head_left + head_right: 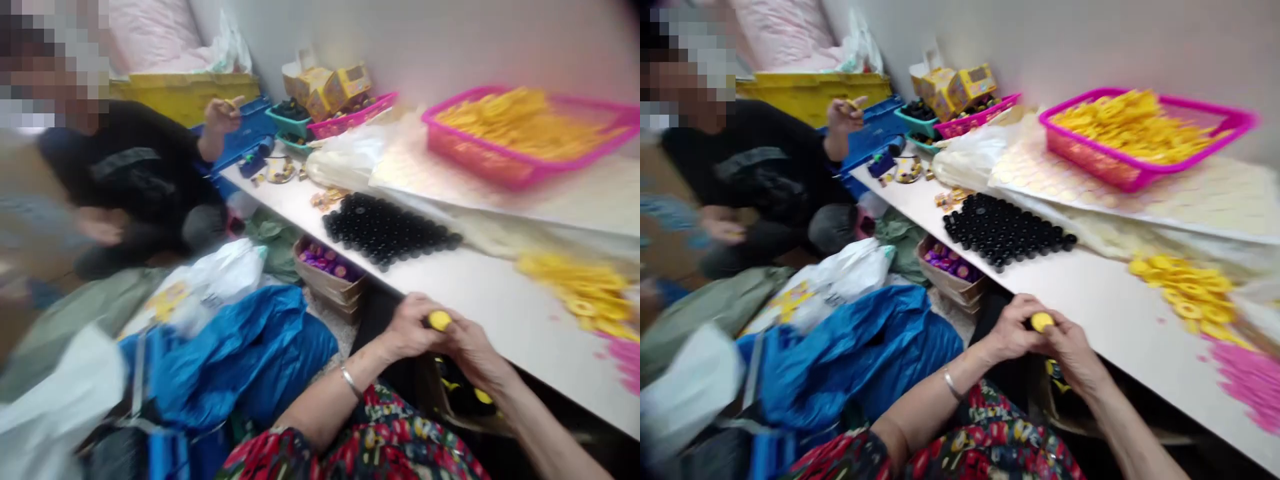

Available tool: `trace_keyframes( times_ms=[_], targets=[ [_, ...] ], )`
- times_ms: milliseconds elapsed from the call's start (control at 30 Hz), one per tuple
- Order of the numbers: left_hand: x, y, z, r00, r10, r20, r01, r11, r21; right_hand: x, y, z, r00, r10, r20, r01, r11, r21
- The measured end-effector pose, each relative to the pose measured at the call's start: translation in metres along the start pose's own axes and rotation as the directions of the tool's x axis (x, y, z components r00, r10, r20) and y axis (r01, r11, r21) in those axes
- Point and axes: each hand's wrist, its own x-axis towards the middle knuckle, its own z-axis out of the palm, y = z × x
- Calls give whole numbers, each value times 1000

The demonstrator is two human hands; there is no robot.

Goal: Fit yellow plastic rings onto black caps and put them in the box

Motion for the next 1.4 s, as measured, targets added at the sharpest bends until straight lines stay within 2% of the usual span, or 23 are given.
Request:
trace_keyframes(
  times_ms=[67,200,333,433,500,533,567,600,633,667,700,733,800,833,867,933,1000,1100,1167,1200,1267,1333,1400],
  targets=[
    [6,3,-6,998,6,-58,-6,1000,3,-1,-6,5,999,-52,-13,51,998,-37],
    [17,4,-7,995,101,19,-101,995,20,0,-20,8,991,-107,75,109,994,-29],
    [7,12,8,982,162,97,-169,983,74,-11,-27,8,974,13,225,-1,998,-56],
    [-4,11,4,962,192,194,-212,973,92,-17,-24,5,977,80,196,-50,987,-153],
    [-15,7,-21,943,182,277,-231,960,158,-19,-21,-2,991,81,104,-57,975,-215],
    [-24,5,-41,960,104,259,-174,950,261,-19,-20,-7,993,90,71,-70,967,-244],
    [-35,2,-65,984,-15,176,-59,913,405,-20,-19,-15,992,110,55,-91,957,-274],
    [-49,0,-92,988,-152,4,123,814,567,-22,-17,-24,989,139,51,-117,945,-306],
    [-65,-3,-120,942,-290,-166,319,630,708,-23,-15,-36,983,176,49,-149,929,-339],
    [-82,-6,-147,838,-424,-343,507,374,777,-24,-12,-49,977,209,42,-179,911,-371],
    [-101,-9,-172,677,-514,-527,652,88,753,-25,-8,-62,972,234,23,-206,895,-397],
    [-120,-11,-194,509,-601,-616,705,-120,699,-25,-3,-75,969,246,-8,-228,883,-410],
    [-151,-11,-224,343,-635,-692,736,-276,618,-25,9,-94,968,230,-99,-250,881,-401],
    [-160,-10,-232,306,-645,-700,747,-293,596,-25,14,-97,969,206,-137,-244,889,-388],
    [-164,-9,-236,303,-642,-705,762,-281,584,-25,18,-95,972,176,-158,-224,899,-376],
    [-151,-6,-230,356,-634,-686,783,-198,589,-26,20,-79,982,112,-155,-163,916,-366],
    [-117,-4,-206,493,-636,-593,771,5,636,-31,14,-49,995,65,-82,-89,934,-347],
    [-53,7,-138,760,-584,-285,604,473,641,-38,2,-7,1000,9,15,-6,981,-193],
    [-23,22,-84,927,-370,55,312,846,432,-38,-3,6,994,-99,41,100,995,-25],
    [-15,29,-59,959,-217,183,164,950,267,-37,-5,7,985,-171,10,171,985,15],
    [-7,39,-18,965,-4,263,4,1000,0,-38,-7,3,966,-257,-35,259,964,53],
    [-6,43,7,976,11,219,6,997,-76,-42,-9,-1,952,-294,-89,301,951,77],
    [-6,40,20,987,7,163,6,997,-80,-49,-10,-2,950,-288,-122,301,948,103]
  ],
)
